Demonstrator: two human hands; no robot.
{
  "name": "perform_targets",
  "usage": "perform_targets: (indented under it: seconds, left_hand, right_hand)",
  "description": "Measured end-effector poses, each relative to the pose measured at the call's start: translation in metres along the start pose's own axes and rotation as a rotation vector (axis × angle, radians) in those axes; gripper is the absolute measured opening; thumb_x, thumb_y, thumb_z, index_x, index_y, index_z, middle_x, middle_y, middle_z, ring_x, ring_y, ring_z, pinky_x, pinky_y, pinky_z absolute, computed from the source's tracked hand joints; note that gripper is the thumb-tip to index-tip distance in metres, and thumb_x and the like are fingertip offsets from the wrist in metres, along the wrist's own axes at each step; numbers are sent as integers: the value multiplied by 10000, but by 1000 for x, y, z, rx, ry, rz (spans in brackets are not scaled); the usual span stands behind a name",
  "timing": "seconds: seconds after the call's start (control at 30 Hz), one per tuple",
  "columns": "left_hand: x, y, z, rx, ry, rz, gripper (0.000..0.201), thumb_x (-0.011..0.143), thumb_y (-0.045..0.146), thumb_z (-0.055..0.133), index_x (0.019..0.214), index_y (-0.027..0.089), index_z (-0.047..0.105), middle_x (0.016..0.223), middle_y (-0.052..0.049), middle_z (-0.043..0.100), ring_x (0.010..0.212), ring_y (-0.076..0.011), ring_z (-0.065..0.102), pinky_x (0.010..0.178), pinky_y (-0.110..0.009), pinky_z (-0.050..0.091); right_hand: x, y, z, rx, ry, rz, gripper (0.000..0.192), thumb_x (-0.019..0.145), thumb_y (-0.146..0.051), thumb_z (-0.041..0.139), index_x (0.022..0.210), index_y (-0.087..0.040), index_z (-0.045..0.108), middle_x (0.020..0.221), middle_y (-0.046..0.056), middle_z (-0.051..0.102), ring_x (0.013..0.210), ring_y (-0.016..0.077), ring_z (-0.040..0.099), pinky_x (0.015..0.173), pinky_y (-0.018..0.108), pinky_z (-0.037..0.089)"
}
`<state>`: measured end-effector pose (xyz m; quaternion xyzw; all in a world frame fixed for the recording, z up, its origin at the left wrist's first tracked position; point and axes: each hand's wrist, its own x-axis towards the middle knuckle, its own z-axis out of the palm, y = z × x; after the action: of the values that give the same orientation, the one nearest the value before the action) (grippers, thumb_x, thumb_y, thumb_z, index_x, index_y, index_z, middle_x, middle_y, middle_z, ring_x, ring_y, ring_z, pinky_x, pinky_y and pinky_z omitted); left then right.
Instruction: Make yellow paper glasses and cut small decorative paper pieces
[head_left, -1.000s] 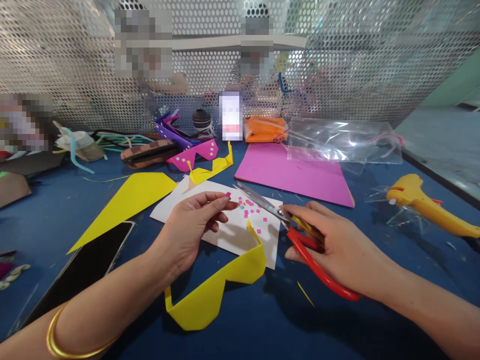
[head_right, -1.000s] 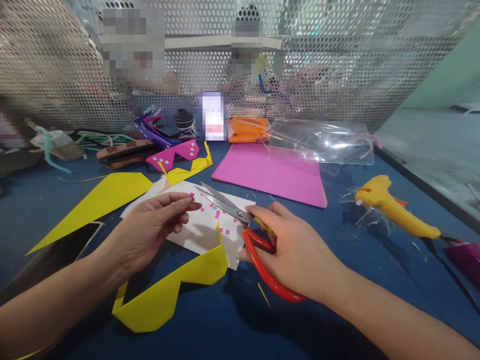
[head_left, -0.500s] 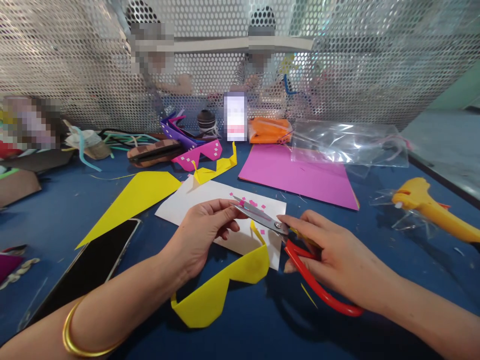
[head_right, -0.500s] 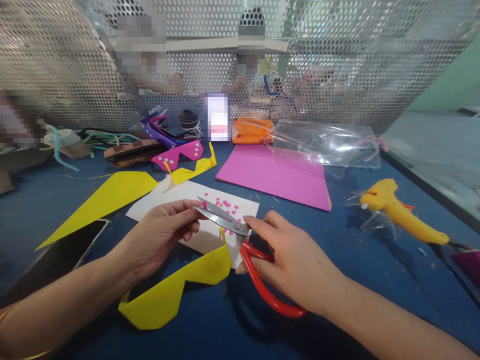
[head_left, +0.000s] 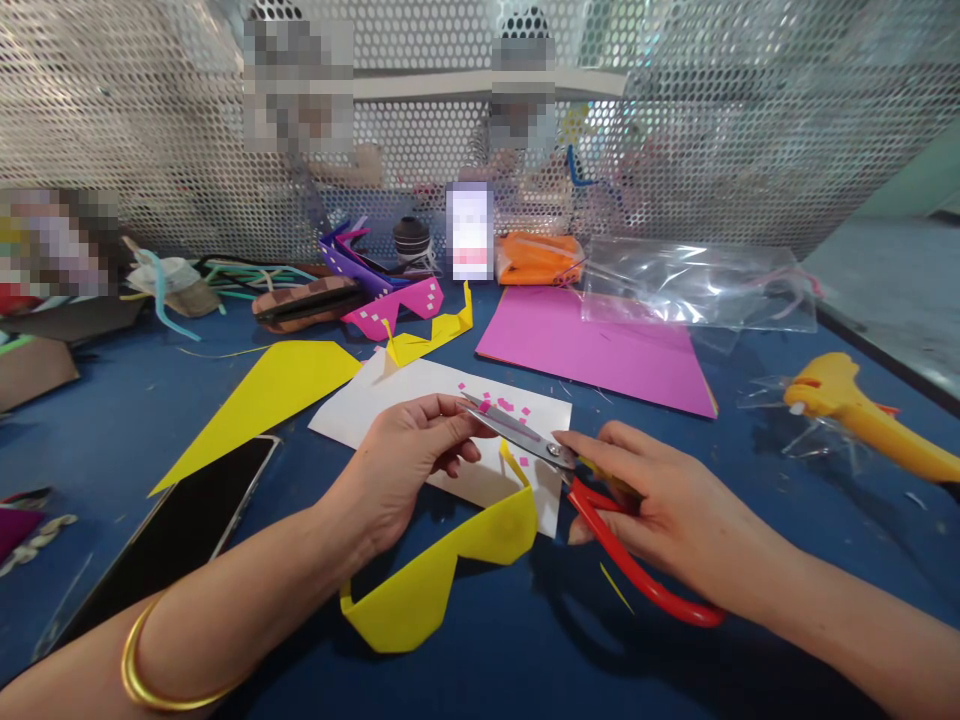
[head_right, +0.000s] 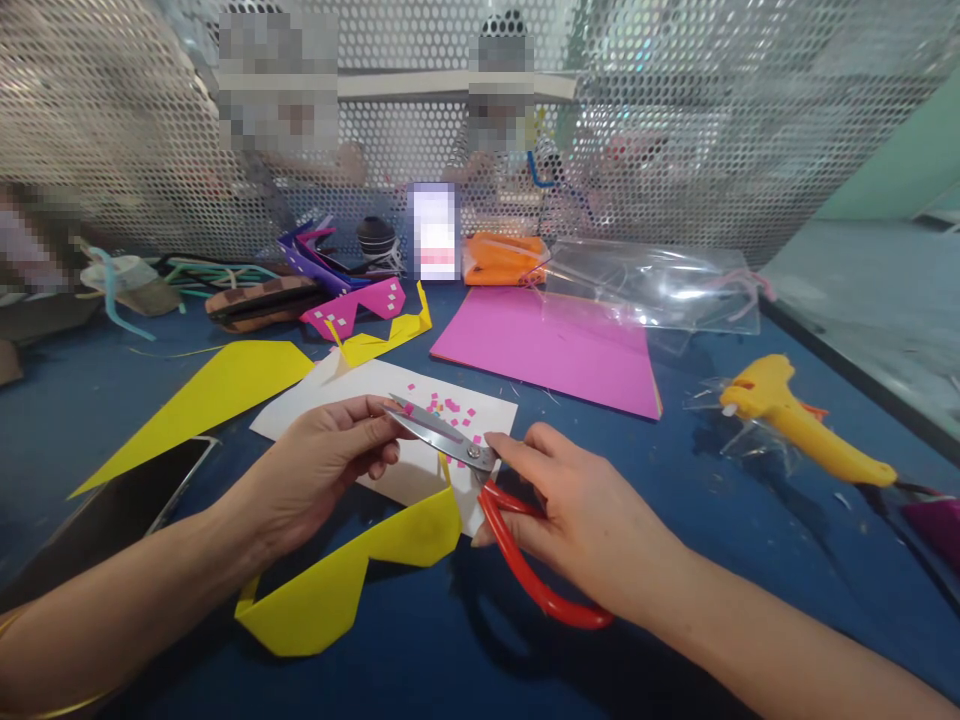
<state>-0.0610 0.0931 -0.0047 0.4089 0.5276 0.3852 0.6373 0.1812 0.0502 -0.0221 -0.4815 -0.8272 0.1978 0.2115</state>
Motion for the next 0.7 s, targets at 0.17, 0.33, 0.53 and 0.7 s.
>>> perform_targets:
  seconds: [0.17, 0.33, 0.53, 0.7]
  left_hand:
    - [0, 1, 0, -9, 4, -9, 41, 775, 199, 709, 770, 160, 721, 648, 20, 655, 545, -54, 500, 473, -145, 368]
    - [0, 0, 0, -4, 9, -21, 40, 774, 198, 712, 758, 165, 729, 607, 22, 638, 532, -57, 491, 465, -144, 364]
    - [1, 0, 0, 9, 5, -26, 66, 775, 208, 702, 744, 160, 734, 583, 16, 615, 529, -60, 488, 464, -145, 363]
    - [2, -1, 0, -20, 0, -43, 62, 771, 205, 716, 736, 158, 736, 600, 13, 630, 517, -50, 491, 461, -137, 371]
  right_hand:
    - [2, -1, -3, -18, -37, 1, 446, 940, -388, 517, 1334, -190, 584, 895, 53, 586, 612, 140, 580, 515, 272, 507]
    - [3, -2, -5, -22, -38, -6, 429, 933, -340, 504, 1324, -187, 593, 879, 55, 592, 610, 144, 588, 515, 273, 519]
    - [3, -1, -3, -59, -23, -24, 423, 926, -336, 528, 1309, -175, 605, 857, 45, 585, 583, 133, 574, 499, 260, 507]
    - [3, 0, -1, -75, 0, -42, 414, 935, -334, 509, 1292, -155, 619, 834, 45, 586, 552, 127, 564, 488, 258, 503]
